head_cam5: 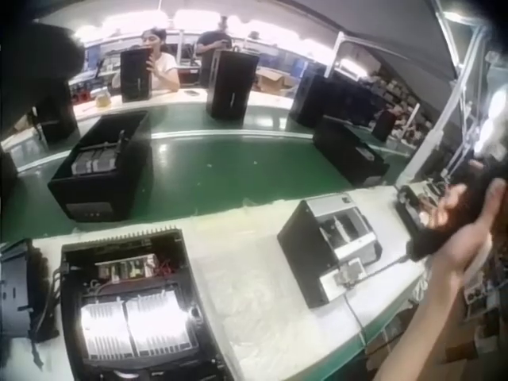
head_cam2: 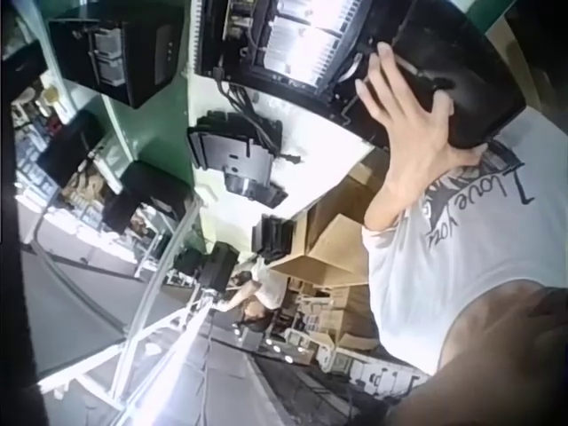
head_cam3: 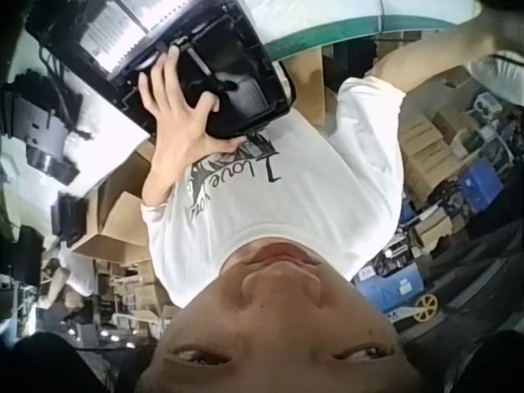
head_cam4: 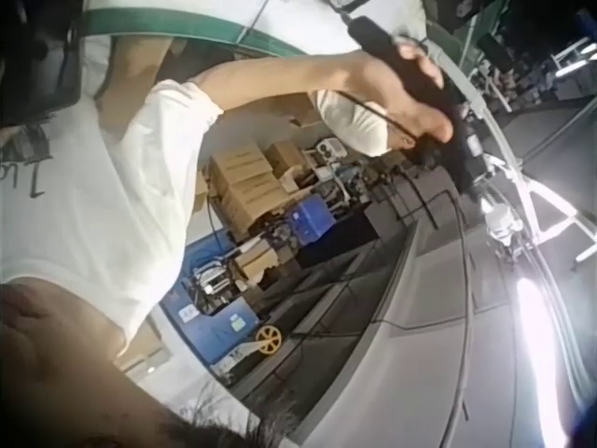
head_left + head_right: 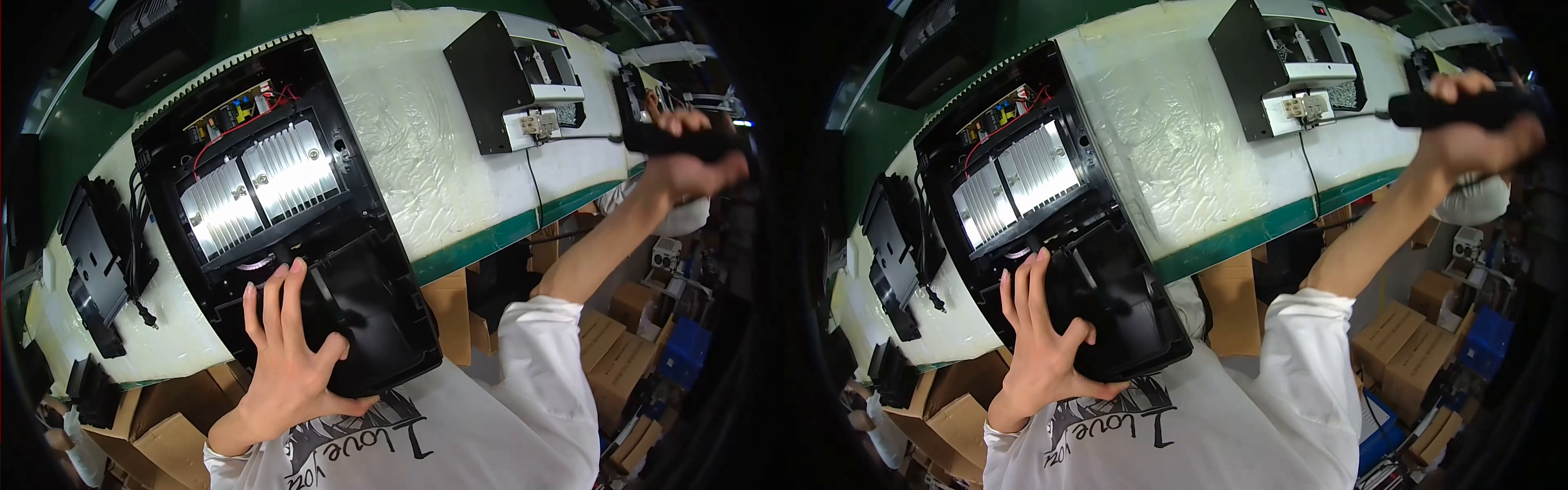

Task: Assembling electronic devices by connecting internal wiring and using an electric screwdriver to secure panels.

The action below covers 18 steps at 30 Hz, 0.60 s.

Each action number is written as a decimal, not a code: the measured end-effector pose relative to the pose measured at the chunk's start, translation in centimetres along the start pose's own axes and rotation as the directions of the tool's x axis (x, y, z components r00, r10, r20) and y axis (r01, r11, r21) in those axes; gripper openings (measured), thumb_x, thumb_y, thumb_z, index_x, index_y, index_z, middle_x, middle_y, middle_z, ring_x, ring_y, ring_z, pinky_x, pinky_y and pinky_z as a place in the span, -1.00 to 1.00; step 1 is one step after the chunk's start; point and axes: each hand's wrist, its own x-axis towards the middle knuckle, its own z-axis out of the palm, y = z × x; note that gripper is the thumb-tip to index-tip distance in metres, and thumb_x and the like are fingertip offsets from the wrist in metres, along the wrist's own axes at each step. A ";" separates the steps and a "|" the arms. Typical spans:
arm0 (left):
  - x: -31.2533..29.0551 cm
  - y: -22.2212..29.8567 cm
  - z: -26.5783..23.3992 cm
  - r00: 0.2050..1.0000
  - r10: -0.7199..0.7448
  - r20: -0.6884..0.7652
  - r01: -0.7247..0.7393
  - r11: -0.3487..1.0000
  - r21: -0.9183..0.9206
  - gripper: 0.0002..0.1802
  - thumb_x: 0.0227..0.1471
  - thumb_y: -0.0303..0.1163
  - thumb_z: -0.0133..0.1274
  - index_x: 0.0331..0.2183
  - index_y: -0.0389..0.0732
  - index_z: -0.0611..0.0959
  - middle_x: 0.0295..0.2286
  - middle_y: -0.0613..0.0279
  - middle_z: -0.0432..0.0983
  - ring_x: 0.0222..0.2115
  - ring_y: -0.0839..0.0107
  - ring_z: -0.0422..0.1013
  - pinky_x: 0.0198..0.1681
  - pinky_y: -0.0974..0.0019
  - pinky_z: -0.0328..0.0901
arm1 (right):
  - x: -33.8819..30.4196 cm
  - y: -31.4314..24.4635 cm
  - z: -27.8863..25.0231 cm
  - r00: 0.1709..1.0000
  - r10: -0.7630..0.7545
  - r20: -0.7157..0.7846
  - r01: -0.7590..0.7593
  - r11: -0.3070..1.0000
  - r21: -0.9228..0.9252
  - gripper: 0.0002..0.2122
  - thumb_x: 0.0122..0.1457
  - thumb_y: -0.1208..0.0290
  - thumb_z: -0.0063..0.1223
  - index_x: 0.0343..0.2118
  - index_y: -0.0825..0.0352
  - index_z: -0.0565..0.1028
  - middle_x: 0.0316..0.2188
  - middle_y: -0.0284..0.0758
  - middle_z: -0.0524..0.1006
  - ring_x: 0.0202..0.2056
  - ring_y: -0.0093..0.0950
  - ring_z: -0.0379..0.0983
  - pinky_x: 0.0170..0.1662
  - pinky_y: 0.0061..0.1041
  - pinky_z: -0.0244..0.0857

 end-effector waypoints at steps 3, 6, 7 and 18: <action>0.0 0.1 0.0 1.000 0.003 -0.013 -0.003 1.000 -0.008 -0.39 -0.69 0.00 0.37 -0.60 -0.17 0.43 0.10 -0.47 -0.14 0.11 -0.33 -0.13 0.12 -0.32 -0.35 | 2.6 1.7 3.6 0.995 0.024 0.092 -0.009 0.987 -0.163 -0.53 0.13 -0.10 -0.30 -0.25 0.30 0.32 -0.59 -0.26 0.34 -0.64 -0.41 0.21 -0.50 -0.38 0.16; -0.2 -0.1 0.0 0.999 0.030 -0.038 -0.031 0.999 -0.016 -0.35 -0.77 0.03 0.37 -0.63 -0.19 0.43 0.10 -0.46 -0.14 0.12 -0.34 -0.14 0.14 -0.29 -0.34 | 5.4 3.3 3.9 0.975 0.123 0.186 -0.088 0.979 -0.183 -0.63 0.20 0.06 -0.26 -0.32 0.36 0.30 -0.62 -0.22 0.38 -0.63 -0.40 0.30 -0.50 -0.42 0.23; -0.2 -0.2 0.0 0.998 0.014 -0.053 -0.015 1.000 -0.014 -0.35 -0.77 0.03 0.37 -0.63 -0.19 0.43 0.10 -0.46 -0.14 0.12 -0.34 -0.14 0.14 -0.29 -0.34 | 5.1 3.8 4.9 0.974 0.142 0.178 -0.103 0.972 -0.213 -0.63 0.20 0.06 -0.22 -0.33 0.36 0.30 -0.63 -0.22 0.39 -0.65 -0.42 0.31 -0.54 -0.44 0.23; -0.9 -0.5 0.1 0.993 0.059 -0.106 -0.071 0.992 -0.106 -0.44 -0.68 -0.05 0.35 -0.62 -0.16 0.43 0.11 -0.36 -0.10 0.14 -0.25 -0.14 0.18 -0.21 -0.33 | -0.5 -6.4 3.8 0.879 0.127 0.460 -0.186 0.979 0.083 -0.37 0.09 -0.23 -0.33 -0.10 0.33 0.30 -0.55 -0.31 0.34 -0.61 -0.47 0.23 -0.43 -0.40 0.15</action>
